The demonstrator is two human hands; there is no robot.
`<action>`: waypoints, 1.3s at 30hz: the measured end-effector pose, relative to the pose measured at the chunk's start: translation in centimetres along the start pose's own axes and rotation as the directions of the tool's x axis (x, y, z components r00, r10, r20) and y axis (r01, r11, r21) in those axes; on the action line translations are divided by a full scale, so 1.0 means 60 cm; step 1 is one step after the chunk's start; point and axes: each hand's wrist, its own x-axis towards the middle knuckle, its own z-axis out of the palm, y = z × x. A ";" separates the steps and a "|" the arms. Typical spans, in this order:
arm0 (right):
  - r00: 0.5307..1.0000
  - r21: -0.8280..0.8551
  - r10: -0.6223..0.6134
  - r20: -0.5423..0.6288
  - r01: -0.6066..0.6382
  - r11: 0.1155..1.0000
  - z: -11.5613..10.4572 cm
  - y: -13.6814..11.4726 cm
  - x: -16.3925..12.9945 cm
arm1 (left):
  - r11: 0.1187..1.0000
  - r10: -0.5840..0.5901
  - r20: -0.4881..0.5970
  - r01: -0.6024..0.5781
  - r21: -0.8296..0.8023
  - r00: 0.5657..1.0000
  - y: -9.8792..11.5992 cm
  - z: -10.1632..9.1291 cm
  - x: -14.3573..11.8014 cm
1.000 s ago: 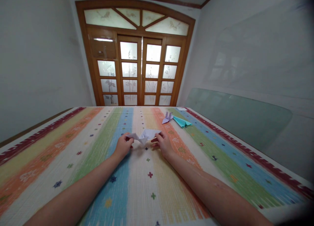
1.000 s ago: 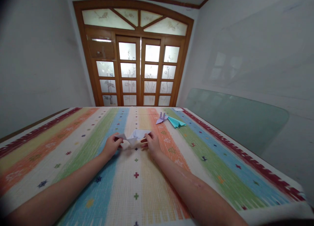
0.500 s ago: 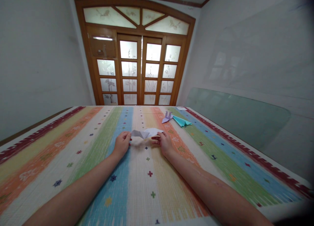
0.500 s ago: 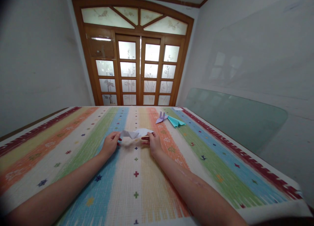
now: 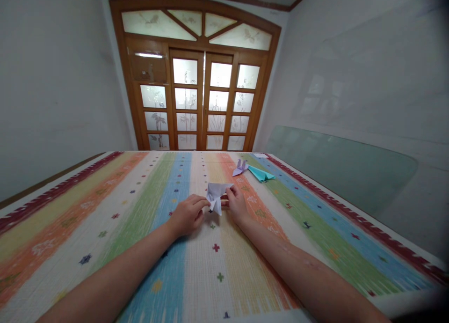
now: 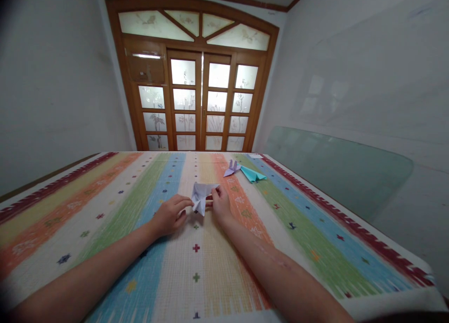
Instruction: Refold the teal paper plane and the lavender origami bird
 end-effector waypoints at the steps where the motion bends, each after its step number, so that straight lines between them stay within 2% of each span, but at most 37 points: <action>1: 1.000 -0.024 -0.019 0.003 0.019 1.000 0.000 -0.002 -0.001 | 1.000 -0.002 0.002 0.002 -0.003 1.000 0.001 -0.001 0.000; 7: 0.991 -0.161 -0.095 0.095 0.109 0.981 0.005 -0.016 -0.021 | 1.000 0.005 0.014 -0.004 -0.006 1.000 0.003 -0.003 0.002; 12: 0.962 -0.320 -0.212 0.173 0.259 0.911 0.006 -0.020 -0.031 | 0.999 0.008 0.034 -0.010 0.042 0.999 -0.002 0.005 0.001; 14: 0.963 -0.333 -0.211 0.170 0.258 0.907 0.006 -0.018 -0.031 | 0.998 -0.010 0.044 0.007 0.067 0.999 -0.005 0.007 0.001; 17: 0.973 -0.261 -0.182 0.139 0.213 0.941 0.005 -0.014 -0.027 | 0.994 -0.039 0.050 0.033 0.101 0.998 -0.010 0.008 0.000; 24: 0.996 0.030 -0.081 0.026 0.080 0.996 0.006 -0.010 -0.013 | 0.985 -0.090 0.036 0.084 0.154 0.995 -0.008 0.004 0.002; 34: 0.999 0.181 0.028 -0.043 -0.019 0.983 -0.006 0.013 0.010 | 0.962 -0.053 0.125 0.017 0.272 0.991 0.003 -0.004 0.008; 39: 0.998 0.225 0.061 -0.010 -0.057 0.973 -0.007 0.019 0.013 | 0.958 -0.068 0.088 0.040 0.282 0.994 -0.006 0.005 0.006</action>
